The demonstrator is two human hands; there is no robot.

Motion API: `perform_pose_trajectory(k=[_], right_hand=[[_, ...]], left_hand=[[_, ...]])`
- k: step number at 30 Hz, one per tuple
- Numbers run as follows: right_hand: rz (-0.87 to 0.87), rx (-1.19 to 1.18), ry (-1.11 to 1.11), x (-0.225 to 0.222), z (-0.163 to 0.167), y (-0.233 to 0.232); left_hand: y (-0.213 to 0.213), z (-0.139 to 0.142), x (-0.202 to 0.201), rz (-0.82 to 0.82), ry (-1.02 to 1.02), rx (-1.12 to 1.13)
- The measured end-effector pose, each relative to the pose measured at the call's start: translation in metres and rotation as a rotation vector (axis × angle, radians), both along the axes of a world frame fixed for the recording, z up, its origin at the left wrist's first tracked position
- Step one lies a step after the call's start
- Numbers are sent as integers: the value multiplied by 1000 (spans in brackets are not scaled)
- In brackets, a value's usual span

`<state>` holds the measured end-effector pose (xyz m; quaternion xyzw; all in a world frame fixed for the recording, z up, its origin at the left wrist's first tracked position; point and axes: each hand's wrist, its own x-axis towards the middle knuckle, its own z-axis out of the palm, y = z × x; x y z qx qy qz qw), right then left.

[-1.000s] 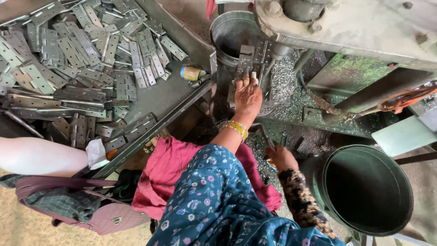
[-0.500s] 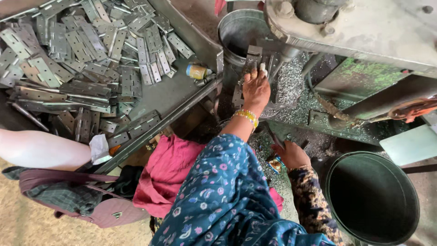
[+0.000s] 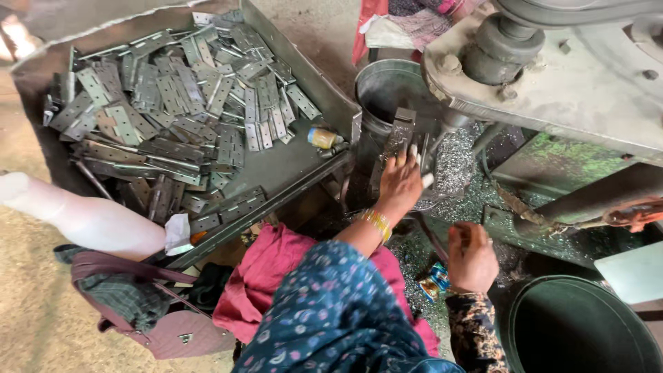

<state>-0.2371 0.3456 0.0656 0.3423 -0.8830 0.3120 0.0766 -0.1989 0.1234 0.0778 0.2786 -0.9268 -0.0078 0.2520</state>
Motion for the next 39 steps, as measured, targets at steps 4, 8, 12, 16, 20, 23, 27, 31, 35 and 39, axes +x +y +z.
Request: perform_pose_trajectory(k=[4,8,12,16,20,23,27,31,35,39], right_hand=[[-39,-156,-16,17,39,-6],[-55,-133,-14,18,36,-7],[-46,-136,25,12,27,-5],[-56,-140,-11,14,24,-2],[-54,-149,-80,15,22,-2],[-82,-89,-65,13,19,-4],[-96,-7,-19,13,17,-4],[-32,238,-47,16,20,0],[-16,506,-172,14,20,-5],[45,684,-197,3,13,-14]], left_hand=[[22,-16,57,-97,161,-330],[11,5,58,-194,134,-75],[12,27,-2,2,283,-146],[20,21,-28,71,-222,173],[20,5,-1,98,67,255],[23,-7,28,36,63,19],[23,-14,29,2,1,-21],[22,-19,14,25,90,104],[25,-27,22,42,-32,24],[25,-21,28,33,8,-13]])
